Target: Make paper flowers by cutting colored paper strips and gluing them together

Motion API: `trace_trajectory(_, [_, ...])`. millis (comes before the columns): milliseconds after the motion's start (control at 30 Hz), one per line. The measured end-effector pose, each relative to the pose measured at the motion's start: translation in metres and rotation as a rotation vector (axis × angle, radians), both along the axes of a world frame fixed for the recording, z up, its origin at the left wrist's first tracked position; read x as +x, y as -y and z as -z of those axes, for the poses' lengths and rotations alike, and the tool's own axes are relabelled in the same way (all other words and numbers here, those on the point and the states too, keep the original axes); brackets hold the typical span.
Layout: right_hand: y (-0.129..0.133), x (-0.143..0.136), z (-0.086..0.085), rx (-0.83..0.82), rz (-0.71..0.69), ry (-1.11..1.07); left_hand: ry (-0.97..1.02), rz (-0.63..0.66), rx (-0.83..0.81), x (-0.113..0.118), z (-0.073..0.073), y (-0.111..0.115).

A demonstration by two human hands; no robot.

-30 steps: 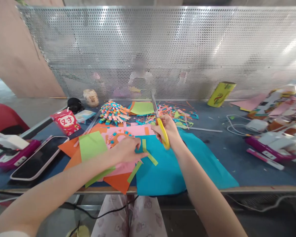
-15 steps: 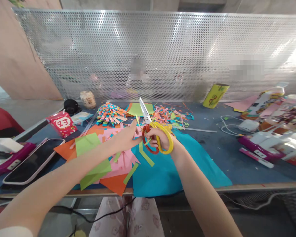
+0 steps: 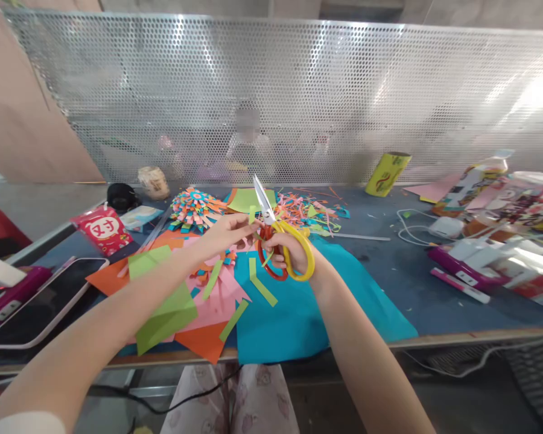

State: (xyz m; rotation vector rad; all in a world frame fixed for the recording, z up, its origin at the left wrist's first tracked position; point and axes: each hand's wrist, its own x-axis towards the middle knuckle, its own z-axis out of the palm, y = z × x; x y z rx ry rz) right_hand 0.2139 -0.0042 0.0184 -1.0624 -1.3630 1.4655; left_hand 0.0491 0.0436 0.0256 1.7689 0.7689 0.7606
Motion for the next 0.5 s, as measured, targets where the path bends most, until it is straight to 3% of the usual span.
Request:
trace_trajectory(267, [0.001,-0.002,0.004,-0.006,-0.056,0.001,-0.197,-0.062,0.257,-0.023,0.002,-0.005])
trace_trajectory(400, [-0.005,-0.001,0.005,0.036,0.016,0.037,-0.182,-0.147,0.313,-0.038,0.003,-0.004])
trace_trajectory(500, [-0.025,0.009,-0.003,0.081,0.114,0.131,-0.127,-0.216,0.293,-0.051,0.011,-0.007])
